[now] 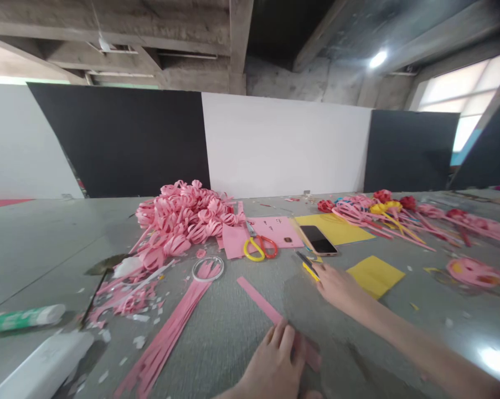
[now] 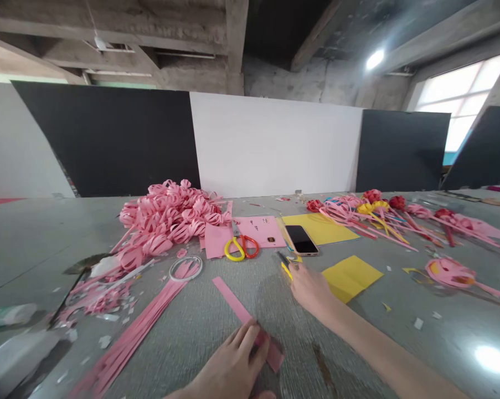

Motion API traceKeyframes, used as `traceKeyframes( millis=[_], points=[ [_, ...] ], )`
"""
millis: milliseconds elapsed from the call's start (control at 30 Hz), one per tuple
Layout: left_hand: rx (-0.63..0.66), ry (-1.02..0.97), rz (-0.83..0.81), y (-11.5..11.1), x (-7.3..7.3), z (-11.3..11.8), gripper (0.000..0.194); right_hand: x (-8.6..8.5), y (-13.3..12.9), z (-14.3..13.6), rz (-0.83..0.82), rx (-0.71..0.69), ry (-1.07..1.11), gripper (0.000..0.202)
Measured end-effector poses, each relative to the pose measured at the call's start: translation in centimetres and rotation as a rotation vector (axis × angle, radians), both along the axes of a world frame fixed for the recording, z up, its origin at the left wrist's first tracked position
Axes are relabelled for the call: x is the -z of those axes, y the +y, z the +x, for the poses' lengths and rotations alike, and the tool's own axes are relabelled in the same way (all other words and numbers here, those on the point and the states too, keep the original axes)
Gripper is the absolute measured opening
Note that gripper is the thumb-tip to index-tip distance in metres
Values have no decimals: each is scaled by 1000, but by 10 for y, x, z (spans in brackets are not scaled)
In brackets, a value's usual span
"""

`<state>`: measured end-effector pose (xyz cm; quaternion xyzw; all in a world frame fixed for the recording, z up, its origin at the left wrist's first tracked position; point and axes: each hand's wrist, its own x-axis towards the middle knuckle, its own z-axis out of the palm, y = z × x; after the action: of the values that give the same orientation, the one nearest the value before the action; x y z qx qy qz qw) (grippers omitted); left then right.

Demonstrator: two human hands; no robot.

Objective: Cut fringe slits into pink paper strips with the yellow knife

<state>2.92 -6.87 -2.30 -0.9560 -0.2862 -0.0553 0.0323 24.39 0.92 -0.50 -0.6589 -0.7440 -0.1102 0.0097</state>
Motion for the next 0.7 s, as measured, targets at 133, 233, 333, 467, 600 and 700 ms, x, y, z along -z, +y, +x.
traceKeyframes(
  millis=[133,233,333,467,600,700],
  points=[
    [37,23,183,-4,6,-10,53,-2,-4,-7,51,59,-32,29],
    [34,-44,272,-4,17,-13,44,-5,-19,-29,192,-58,5,28],
    [-28,-123,276,-3,32,-12,54,-3,-41,-56,164,-396,247,25],
    [-94,-222,209,-7,43,-11,48,6,-58,-73,-75,-701,540,31],
    [-171,-310,5,-7,21,-17,45,13,-47,-66,-171,-801,648,28],
    [-279,-336,-106,1,-6,-28,44,14,-37,-57,-149,-824,620,26]
  ],
)
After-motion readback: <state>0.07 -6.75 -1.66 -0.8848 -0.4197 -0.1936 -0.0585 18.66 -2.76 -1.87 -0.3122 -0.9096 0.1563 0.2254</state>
